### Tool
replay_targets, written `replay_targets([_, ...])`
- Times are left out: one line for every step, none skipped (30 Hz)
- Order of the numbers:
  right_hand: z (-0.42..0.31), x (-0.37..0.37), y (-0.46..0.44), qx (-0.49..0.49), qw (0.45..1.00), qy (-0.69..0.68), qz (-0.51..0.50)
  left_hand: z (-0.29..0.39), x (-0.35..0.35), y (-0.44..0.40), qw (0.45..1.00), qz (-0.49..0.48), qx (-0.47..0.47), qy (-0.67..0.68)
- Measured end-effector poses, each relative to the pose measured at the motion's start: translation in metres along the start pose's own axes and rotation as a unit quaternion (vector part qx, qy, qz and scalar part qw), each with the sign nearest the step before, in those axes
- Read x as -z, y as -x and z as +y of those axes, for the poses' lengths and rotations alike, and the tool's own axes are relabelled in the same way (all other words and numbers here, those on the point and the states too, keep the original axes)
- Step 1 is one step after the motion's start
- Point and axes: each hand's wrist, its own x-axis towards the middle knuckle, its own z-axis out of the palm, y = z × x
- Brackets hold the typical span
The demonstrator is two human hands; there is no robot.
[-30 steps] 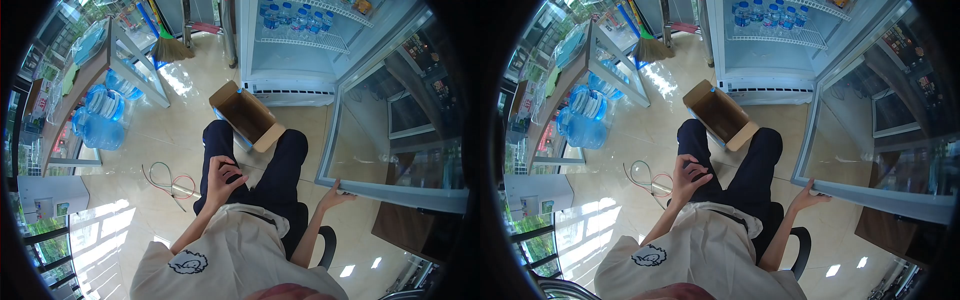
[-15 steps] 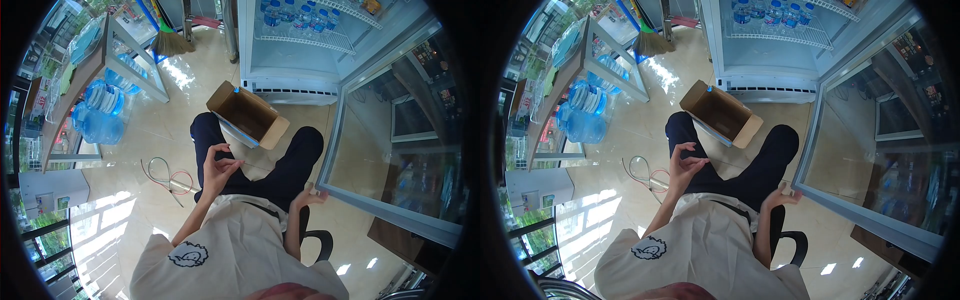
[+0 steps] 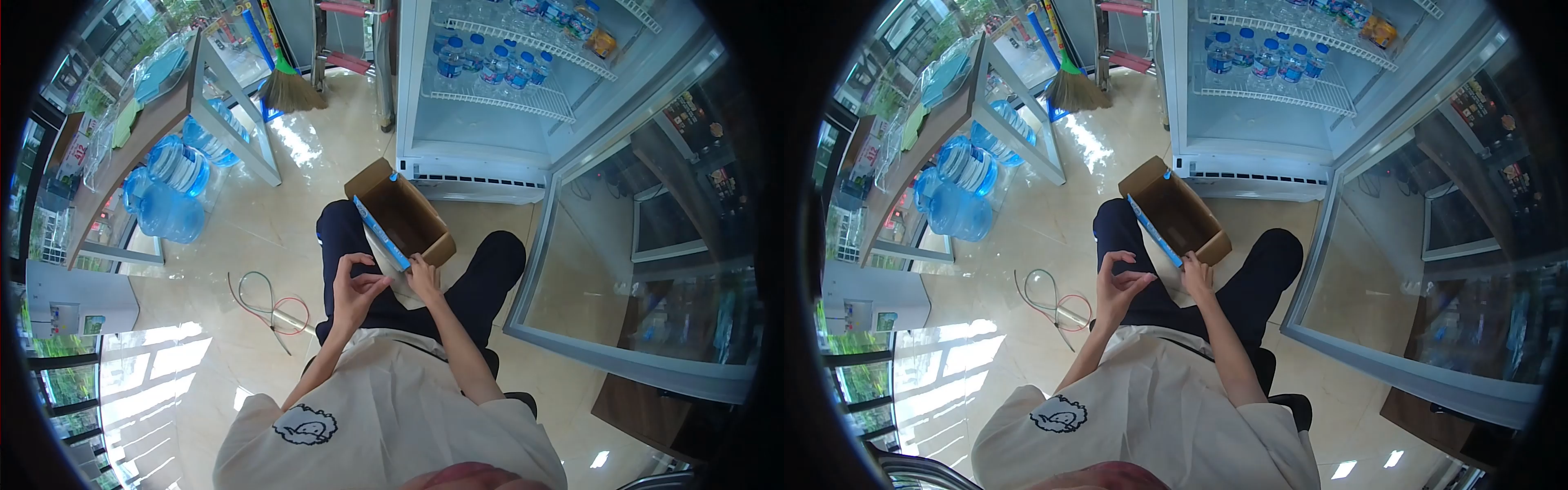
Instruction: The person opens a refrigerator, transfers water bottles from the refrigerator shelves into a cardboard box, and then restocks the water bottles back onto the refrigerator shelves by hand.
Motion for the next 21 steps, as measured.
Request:
replay_targets([0.0, 0.004, 0.002, -0.014, 0.999, 0.028, -0.035, -0.005, 0.003, 0.001, 1.0, 0.0, 0.006, 0.011])
replay_targets([0.0, 0.009, 0.0, -0.019, 0.999, 0.038, -0.02, -0.015, 0.007, 0.001, 1.0, -0.001, 0.01, 0.022])
replay_targets([0.003, 0.015, -0.003, -0.024, 0.999, 0.048, -0.003, -0.021, 0.008, 0.0, 0.999, -0.003, 0.013, 0.034])
replay_targets([0.008, 0.023, -0.003, -0.03, 0.998, 0.058, 0.012, -0.017, 0.006, 0.001, 1.0, 0.005, 0.009, 0.018])
replay_targets([0.018, 0.034, -0.004, -0.052, 0.997, 0.055, 0.022, -0.022, 0.008, -0.001, 1.0, 0.006, -0.005, 0.005])
replay_targets([0.03, 0.047, -0.008, -0.076, 0.995, 0.052, 0.031, -0.031, 0.011, -0.003, 1.0, 0.006, -0.018, -0.009])
replay_targets([0.045, 0.057, -0.01, -0.081, 0.995, 0.046, 0.027, -0.036, 0.014, -0.005, 0.999, 0.004, -0.032, -0.022])
replay_targets([0.062, 0.068, -0.014, -0.085, 0.995, 0.042, 0.027, -0.037, 0.015, -0.007, 0.999, 0.004, -0.035, -0.018])
replay_targets([0.073, 0.079, -0.017, -0.089, 0.995, 0.04, 0.028, -0.036, 0.014, -0.009, 0.999, 0.003, -0.04, -0.013])
replay_targets([0.078, 0.085, -0.015, -0.063, 0.997, 0.024, 0.036, -0.034, 0.012, -0.013, 0.999, 0.003, -0.047, -0.006])
replay_targets([0.083, 0.091, -0.012, -0.035, 0.998, 0.01, 0.043, -0.032, 0.011, -0.016, 0.998, 0.014, -0.057, -0.028])
replay_targets([0.084, 0.1, -0.01, -0.006, 0.999, -0.003, 0.049, -0.026, 0.01, -0.018, 0.996, 0.027, -0.068, -0.048])
replay_targets([0.083, 0.108, -0.011, -0.022, 0.996, -0.076, 0.046, -0.022, 0.009, -0.02, 0.994, 0.041, -0.078, -0.068])
replay_targets([0.082, 0.114, -0.009, -0.039, 0.987, -0.149, 0.042, -0.027, 0.014, -0.023, 0.989, 0.048, -0.117, -0.076])
replay_targets([0.084, 0.115, -0.005, -0.056, 0.973, -0.223, 0.035, -0.024, 0.015, -0.024, 0.99, 0.061, -0.114, -0.062])
replay_targets([0.091, 0.113, -0.001, -0.061, 0.975, -0.21, 0.028, -0.019, 0.017, -0.026, 0.99, 0.074, -0.11, -0.049])
replay_targets([0.097, 0.113, 0.002, -0.065, 0.978, -0.198, 0.021, -0.015, 0.019, -0.026, 0.99, 0.086, -0.108, -0.037])
replay_targets([0.101, 0.115, 0.004, -0.07, 0.98, -0.185, 0.015, -0.009, 0.023, -0.026, 0.994, 0.084, -0.062, -0.015])
replay_targets([0.104, 0.117, 0.003, -0.064, 0.982, -0.177, 0.006, -0.004, 0.023, -0.028, 0.994, 0.088, -0.066, -0.005])
replay_targets([0.107, 0.118, 0.004, -0.059, 0.984, -0.171, -0.003, 0.001, 0.022, -0.03, 0.993, 0.091, -0.069, 0.004])
replay_targets([0.11, 0.116, 0.004, -0.055, 0.985, -0.166, -0.011, 0.006, 0.022, -0.033, 0.993, 0.093, -0.071, 0.012])
